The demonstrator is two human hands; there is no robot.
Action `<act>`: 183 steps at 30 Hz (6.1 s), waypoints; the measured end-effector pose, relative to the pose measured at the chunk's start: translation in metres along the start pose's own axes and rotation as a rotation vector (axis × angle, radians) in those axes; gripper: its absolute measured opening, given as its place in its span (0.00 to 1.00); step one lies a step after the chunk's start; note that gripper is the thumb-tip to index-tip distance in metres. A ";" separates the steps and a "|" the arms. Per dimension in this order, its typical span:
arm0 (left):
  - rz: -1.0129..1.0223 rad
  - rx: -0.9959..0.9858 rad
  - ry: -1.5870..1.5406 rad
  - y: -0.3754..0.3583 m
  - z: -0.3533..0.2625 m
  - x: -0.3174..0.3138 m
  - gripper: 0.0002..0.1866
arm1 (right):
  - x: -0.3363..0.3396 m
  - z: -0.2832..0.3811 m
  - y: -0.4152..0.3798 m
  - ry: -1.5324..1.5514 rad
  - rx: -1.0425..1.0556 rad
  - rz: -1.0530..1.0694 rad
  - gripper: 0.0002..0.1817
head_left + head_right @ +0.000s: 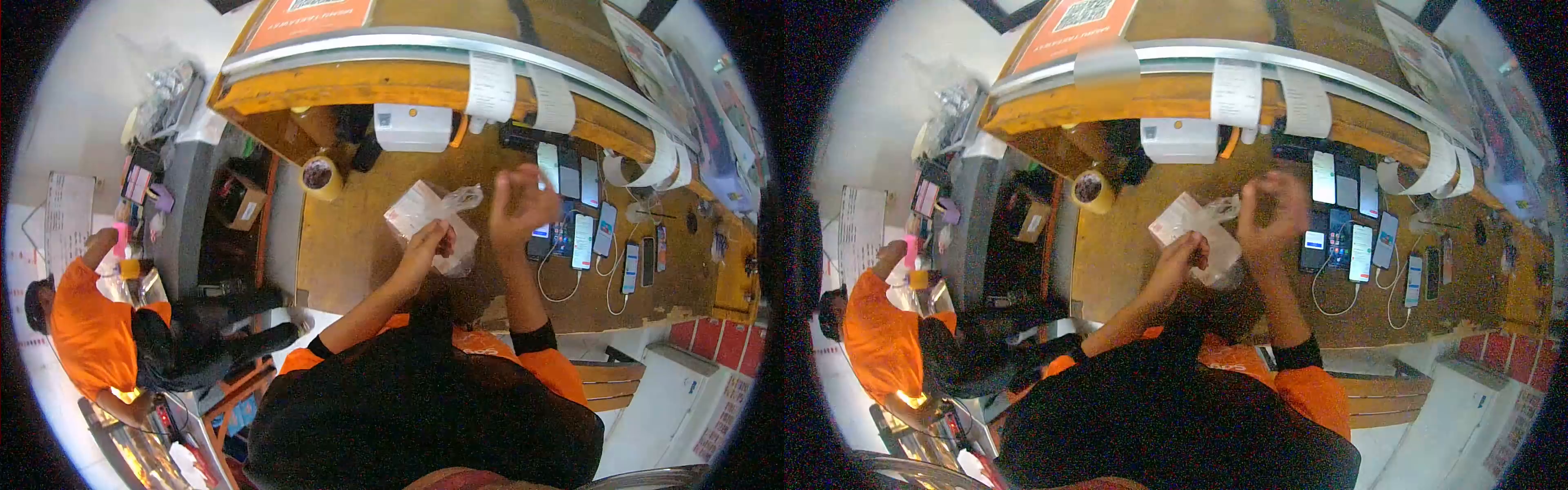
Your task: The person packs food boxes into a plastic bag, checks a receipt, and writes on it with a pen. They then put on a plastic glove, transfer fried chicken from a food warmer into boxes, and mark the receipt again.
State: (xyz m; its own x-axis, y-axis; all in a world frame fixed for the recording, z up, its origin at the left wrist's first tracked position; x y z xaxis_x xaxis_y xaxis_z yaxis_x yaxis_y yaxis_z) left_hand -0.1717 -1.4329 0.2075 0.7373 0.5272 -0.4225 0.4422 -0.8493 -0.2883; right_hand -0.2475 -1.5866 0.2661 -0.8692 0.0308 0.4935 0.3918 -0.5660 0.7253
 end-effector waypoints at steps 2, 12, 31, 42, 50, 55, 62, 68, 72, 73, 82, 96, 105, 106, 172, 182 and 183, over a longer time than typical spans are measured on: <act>0.058 0.083 0.228 -0.007 0.038 0.019 0.19 | -0.031 -0.004 -0.040 0.262 0.049 0.279 0.25; 0.227 -0.298 0.926 -0.028 0.096 0.040 0.18 | -0.039 0.001 -0.124 0.323 -0.213 0.500 0.37; -0.210 -0.385 0.396 -0.054 0.016 0.006 0.07 | 0.041 -0.119 -0.156 -0.304 -0.375 0.412 0.29; -0.113 -0.140 0.240 -0.053 0.048 0.001 0.13 | 0.011 -0.187 -0.212 -0.703 -0.306 0.567 0.29; -0.127 -0.144 0.442 -0.059 0.059 -0.012 0.14 | 0.026 -0.190 -0.184 -0.500 -0.427 0.425 0.22; -0.187 -0.287 0.617 -0.068 0.062 -0.006 0.09 | 0.047 -0.124 -0.130 0.182 -0.593 0.162 0.09; -0.530 -0.209 0.443 -0.126 0.063 0.027 0.09 | 0.010 0.050 -0.092 0.827 -0.238 0.867 0.24; -0.776 -0.276 0.042 -0.212 0.076 0.104 0.09 | -0.050 0.171 -0.178 1.068 -0.264 1.375 0.24; -0.844 -0.428 -0.044 -0.291 0.077 0.162 0.11 | -0.079 0.265 -0.217 1.133 -0.114 1.572 0.23; -0.896 -0.463 -0.056 -0.318 0.074 0.179 0.11 | -0.085 0.289 -0.231 1.081 -0.193 1.712 0.23; -1.359 -0.610 0.105 -0.500 0.081 0.261 0.18 | -0.137 0.501 -0.346 1.104 0.362 2.157 0.18; -1.278 -0.771 -0.901 -0.618 0.064 0.438 0.15 | -0.238 0.720 -0.445 1.298 0.938 1.966 0.13; -1.086 -1.221 -1.217 -0.707 0.038 0.536 0.14 | -0.278 0.910 -0.532 1.601 1.468 1.834 0.06; -1.043 -1.276 -1.216 -0.714 0.045 0.543 0.21 | -0.267 0.926 -0.545 1.625 1.349 1.977 0.06; -2.289 0.252 0.025 -1.730 0.463 0.812 0.26 | -0.071 1.361 -1.138 0.981 0.435 1.606 0.09; -2.234 -0.201 -0.348 -1.704 0.427 0.797 0.31 | -0.130 1.246 -0.988 0.969 0.300 1.512 0.17; -2.378 -0.005 -0.209 -1.700 0.424 0.797 0.32 | -0.142 1.224 -0.966 0.751 0.316 1.469 0.22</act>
State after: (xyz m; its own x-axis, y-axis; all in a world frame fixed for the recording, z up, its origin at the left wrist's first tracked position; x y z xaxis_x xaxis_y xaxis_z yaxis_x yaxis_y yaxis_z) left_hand -0.5521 0.4423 -0.0036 -0.8711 0.1971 0.4499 0.1110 0.9713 -0.2105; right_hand -0.1337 -0.0354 0.0829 0.3584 -0.7628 0.5382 0.9058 0.4236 -0.0028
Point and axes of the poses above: each hand's wrist, its own y-axis towards the middle knuckle, its own x-axis out of the back of the hand, z = x × y, the point moved 1 cm from there along y, towards the middle knuckle, and after that the axes turned 3 degrees about -y, right-handed, at the moved point
